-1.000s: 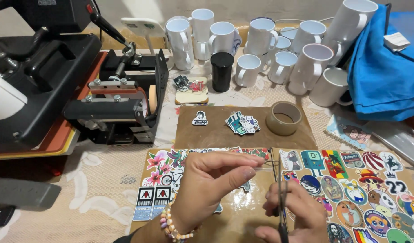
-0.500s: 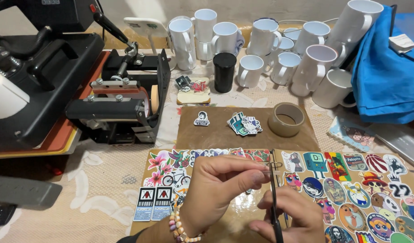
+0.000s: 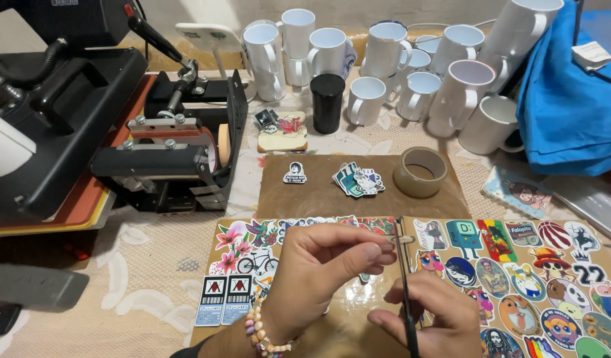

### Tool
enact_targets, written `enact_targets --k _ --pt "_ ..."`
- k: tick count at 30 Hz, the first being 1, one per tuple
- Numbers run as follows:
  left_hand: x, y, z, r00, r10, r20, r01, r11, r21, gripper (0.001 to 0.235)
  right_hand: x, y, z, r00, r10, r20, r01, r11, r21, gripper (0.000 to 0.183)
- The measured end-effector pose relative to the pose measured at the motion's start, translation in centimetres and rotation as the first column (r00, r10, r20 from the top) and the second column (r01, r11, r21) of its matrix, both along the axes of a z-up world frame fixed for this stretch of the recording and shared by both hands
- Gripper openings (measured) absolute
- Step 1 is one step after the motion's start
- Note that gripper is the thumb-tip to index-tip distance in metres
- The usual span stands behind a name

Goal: The person arranges various stickers on a brown surface, using scissors to trim the edges of some stickers. They handle multiple sticker designs, including bicycles and cartoon characters, and place them in a specific layout.

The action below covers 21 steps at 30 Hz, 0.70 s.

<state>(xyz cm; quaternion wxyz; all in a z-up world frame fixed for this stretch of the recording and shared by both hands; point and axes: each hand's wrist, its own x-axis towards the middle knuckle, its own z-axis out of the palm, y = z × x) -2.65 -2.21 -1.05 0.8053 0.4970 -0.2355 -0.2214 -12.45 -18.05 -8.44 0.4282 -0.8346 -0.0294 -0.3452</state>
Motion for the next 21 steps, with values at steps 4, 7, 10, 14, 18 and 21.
enact_targets --k 4,7,10,14,18,21 --pt "0.3 0.8 0.0 0.987 -0.013 0.159 0.028 0.996 -0.089 0.034 0.3 0.1 0.1 0.991 -0.135 -0.007 0.135 0.989 -0.065 0.031" --pt "0.7 1.1 0.7 0.534 0.376 0.757 -0.433 0.891 -0.137 0.035 0.5 0.1 -0.1 0.956 -0.281 0.086 0.293 0.931 -0.217 0.036" --pt "1.3 1.3 1.1 0.046 0.299 0.953 -0.450 0.858 -0.247 0.025 0.3 0.3 -0.2 0.910 -0.402 0.097 0.407 0.831 -0.379 0.028" --pt "1.4 1.1 0.9 -0.031 0.189 0.982 -0.550 0.817 -0.174 0.027 0.3 0.7 0.0 0.859 -0.465 0.214 0.498 0.659 -0.564 0.021" --pt "1.9 1.3 0.6 0.046 0.129 0.991 -0.535 0.840 -0.085 0.029 0.4 0.7 0.3 0.849 -0.476 0.229 0.509 0.622 -0.595 0.018" --pt "2.3 1.3 0.3 0.069 0.095 0.993 -0.528 0.848 -0.044 0.030 0.4 0.6 0.3 0.847 -0.491 0.202 0.499 0.604 -0.621 0.019"
